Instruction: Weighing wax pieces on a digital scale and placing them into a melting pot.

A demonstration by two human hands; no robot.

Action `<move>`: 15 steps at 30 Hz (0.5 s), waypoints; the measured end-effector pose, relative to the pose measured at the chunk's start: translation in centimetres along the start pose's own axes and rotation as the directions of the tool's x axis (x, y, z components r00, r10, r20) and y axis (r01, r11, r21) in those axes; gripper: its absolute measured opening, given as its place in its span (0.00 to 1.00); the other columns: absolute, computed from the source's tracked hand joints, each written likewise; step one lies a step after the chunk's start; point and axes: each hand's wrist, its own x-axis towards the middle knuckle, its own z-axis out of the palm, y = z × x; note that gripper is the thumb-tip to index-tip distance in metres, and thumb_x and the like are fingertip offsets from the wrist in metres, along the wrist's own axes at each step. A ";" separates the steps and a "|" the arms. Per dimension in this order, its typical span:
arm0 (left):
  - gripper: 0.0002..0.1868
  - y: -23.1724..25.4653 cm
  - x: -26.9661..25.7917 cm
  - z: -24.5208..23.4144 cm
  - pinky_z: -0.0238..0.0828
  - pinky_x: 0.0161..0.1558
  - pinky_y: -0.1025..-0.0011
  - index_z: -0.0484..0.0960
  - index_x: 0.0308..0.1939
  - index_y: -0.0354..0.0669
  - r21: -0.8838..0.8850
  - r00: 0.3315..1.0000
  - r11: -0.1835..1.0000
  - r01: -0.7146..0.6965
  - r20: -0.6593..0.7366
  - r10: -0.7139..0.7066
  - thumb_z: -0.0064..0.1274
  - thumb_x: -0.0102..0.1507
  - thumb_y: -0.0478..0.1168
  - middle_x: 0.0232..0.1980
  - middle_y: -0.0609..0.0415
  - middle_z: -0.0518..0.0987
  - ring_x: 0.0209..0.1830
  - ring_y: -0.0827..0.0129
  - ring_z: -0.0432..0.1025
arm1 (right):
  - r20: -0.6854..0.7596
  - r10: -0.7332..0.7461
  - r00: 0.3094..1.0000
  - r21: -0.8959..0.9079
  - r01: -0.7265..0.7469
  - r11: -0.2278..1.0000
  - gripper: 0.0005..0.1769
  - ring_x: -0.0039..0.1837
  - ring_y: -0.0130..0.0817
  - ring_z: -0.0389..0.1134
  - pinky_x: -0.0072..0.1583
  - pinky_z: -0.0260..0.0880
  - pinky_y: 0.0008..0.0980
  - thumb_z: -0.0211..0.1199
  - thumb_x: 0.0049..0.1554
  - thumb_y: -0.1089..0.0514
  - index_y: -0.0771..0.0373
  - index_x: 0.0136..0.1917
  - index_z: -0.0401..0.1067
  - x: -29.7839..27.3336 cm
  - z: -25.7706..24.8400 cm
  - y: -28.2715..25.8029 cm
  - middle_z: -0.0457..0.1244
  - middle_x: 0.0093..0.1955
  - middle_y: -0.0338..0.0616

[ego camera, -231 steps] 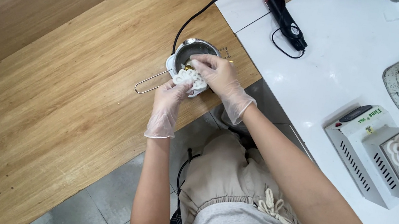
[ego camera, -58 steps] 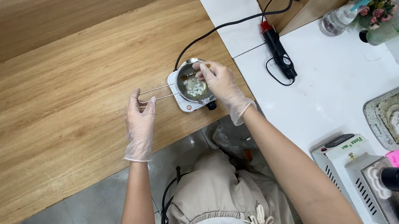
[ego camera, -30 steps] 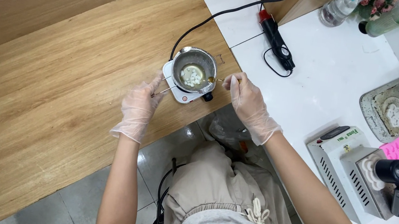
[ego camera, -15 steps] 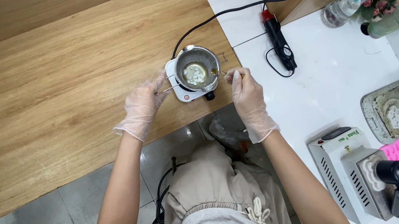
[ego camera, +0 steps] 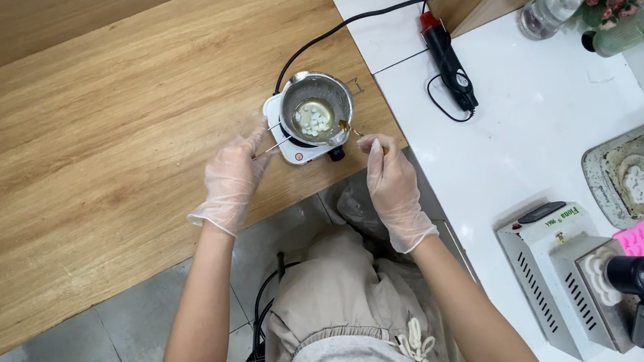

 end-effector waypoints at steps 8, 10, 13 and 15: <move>0.31 0.5 -1.2 1.6 0.79 0.46 0.54 0.66 0.70 0.86 -0.029 1.000 0.999 0.019 -0.021 -0.020 0.52 0.62 0.66 0.43 0.54 0.83 0.44 0.54 0.80 | 0.023 -0.029 0.999 -0.185 0.032 0.982 0.02 0.48 0.35 0.74 0.50 0.76 0.30 0.62 0.64 0.60 0.57 0.47 0.74 -1.7 0.3 1.2 0.72 0.43 0.39; 0.31 0.7 -1.4 1.6 0.79 0.47 0.52 0.67 0.70 0.84 -0.053 1.000 0.999 0.011 -0.019 -0.012 0.52 0.63 0.66 0.42 0.52 0.83 0.44 0.52 0.80 | 0.058 0.041 0.997 -0.186 -0.030 0.982 0.04 0.48 0.35 0.75 0.49 0.77 0.31 0.65 0.63 0.56 0.57 0.47 0.74 -1.5 0.0 0.9 0.72 0.42 0.39; 0.30 0.9 -1.7 1.9 0.80 0.46 0.55 0.67 0.69 0.86 -0.008 0.998 1.000 0.017 -0.056 -0.017 0.51 0.62 0.68 0.41 0.54 0.84 0.42 0.56 0.81 | 0.287 0.381 0.879 -0.253 -0.315 0.915 0.18 0.50 0.55 0.72 0.54 0.72 0.57 0.53 0.65 0.59 0.55 0.68 0.61 -0.6 -0.6 0.0 0.70 0.42 0.50; 0.30 1.4 -2.0 1.3 0.79 0.49 0.55 0.64 0.70 0.91 -0.040 0.998 0.997 0.058 0.012 -0.058 0.47 0.62 0.71 0.47 0.54 0.84 0.46 0.54 0.80 | 0.459 0.531 0.713 -0.424 -0.349 0.836 0.18 0.61 0.57 0.70 0.62 0.69 0.53 0.47 0.68 0.55 0.54 0.70 0.62 -0.2 -0.3 0.8 0.70 0.54 0.56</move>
